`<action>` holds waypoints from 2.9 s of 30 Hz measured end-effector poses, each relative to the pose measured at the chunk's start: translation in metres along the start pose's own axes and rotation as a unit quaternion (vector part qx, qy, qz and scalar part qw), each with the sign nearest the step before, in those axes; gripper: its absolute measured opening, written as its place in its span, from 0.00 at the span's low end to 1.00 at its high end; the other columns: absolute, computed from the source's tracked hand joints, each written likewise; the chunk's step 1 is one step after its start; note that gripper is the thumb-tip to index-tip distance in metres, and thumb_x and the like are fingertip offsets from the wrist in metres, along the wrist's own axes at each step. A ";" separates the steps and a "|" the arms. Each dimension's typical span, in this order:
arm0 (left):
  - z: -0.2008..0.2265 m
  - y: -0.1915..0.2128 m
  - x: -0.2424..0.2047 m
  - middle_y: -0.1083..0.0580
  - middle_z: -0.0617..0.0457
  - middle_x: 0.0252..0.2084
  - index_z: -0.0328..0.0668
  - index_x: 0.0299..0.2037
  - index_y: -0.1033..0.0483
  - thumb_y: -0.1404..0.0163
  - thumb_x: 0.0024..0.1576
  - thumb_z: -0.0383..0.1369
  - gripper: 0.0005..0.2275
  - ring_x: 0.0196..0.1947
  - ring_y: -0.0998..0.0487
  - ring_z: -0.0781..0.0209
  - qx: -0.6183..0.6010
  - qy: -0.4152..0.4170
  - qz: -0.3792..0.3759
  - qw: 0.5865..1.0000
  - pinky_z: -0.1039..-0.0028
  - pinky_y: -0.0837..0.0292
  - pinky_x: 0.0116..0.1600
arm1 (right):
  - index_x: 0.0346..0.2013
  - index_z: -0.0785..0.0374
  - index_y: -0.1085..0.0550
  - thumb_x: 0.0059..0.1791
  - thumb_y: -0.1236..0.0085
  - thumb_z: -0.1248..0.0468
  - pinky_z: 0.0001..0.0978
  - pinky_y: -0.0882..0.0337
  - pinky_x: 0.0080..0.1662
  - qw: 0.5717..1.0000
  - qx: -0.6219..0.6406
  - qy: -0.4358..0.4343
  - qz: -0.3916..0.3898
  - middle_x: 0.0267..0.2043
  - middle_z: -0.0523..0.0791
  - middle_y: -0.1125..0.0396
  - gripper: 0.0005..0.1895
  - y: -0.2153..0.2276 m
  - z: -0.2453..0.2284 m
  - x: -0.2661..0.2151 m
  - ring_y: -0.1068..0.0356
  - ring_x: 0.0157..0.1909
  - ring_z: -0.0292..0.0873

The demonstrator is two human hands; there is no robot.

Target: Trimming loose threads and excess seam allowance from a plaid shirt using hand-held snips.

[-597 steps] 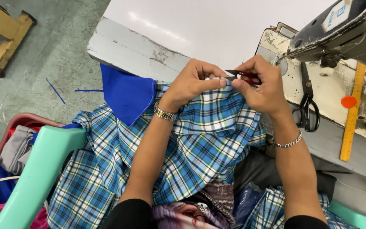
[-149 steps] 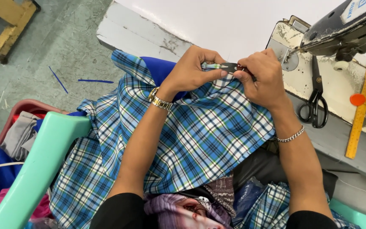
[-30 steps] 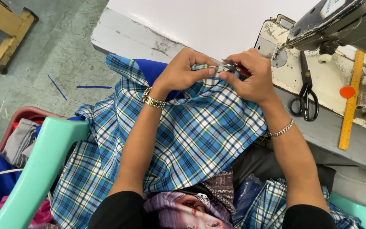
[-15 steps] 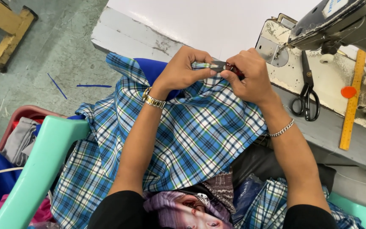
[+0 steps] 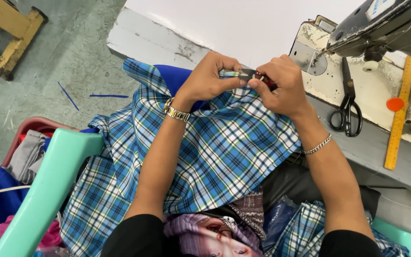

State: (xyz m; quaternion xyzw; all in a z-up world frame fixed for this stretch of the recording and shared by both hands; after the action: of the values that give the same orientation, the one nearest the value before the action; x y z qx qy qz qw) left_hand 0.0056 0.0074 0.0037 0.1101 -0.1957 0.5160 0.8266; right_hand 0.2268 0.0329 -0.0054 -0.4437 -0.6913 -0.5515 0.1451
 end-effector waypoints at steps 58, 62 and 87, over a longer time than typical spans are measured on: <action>0.015 0.043 -0.028 0.25 0.50 0.41 0.41 0.40 0.22 0.40 0.62 0.41 0.12 0.43 0.27 0.53 0.398 -0.046 -0.047 0.915 0.63 0.30 0.48 | 0.16 0.64 0.36 0.57 0.39 0.73 0.35 0.52 0.27 0.997 -0.026 0.020 -0.065 0.15 0.42 0.48 0.25 0.014 0.011 -0.011 0.53 0.19 0.40; 0.026 0.046 -0.035 0.30 0.55 0.37 0.47 0.32 0.29 0.36 0.57 0.34 0.11 0.39 0.32 0.57 0.353 -0.032 -0.082 0.932 0.65 0.35 0.48 | 0.16 0.64 0.36 0.55 0.37 0.75 0.33 0.51 0.26 0.998 -0.019 0.024 -0.053 0.15 0.41 0.48 0.25 0.015 0.008 -0.012 0.52 0.19 0.39; 0.051 0.021 0.005 0.42 0.59 0.22 0.47 0.21 0.45 0.48 0.48 0.19 0.16 0.25 0.43 0.62 0.392 -0.153 -0.170 0.891 0.71 0.43 0.36 | 0.15 0.60 0.35 0.59 0.42 0.74 0.35 0.48 0.29 0.976 -0.211 0.043 -0.036 0.14 0.40 0.48 0.28 0.104 -0.033 -0.047 0.52 0.18 0.39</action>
State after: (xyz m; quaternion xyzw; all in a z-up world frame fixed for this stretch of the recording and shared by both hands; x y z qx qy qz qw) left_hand -0.0224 0.0012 0.0509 0.5345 -0.0796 0.3791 0.7512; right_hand 0.3245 -0.0184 0.0397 -0.4147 -0.5682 -0.7084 0.0578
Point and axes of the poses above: each hand's wrist, its own x-axis towards the middle knuckle, its own y-axis out of the back of the hand, z = x × y, the point moved 1 cm from there along x, towards the middle knuckle
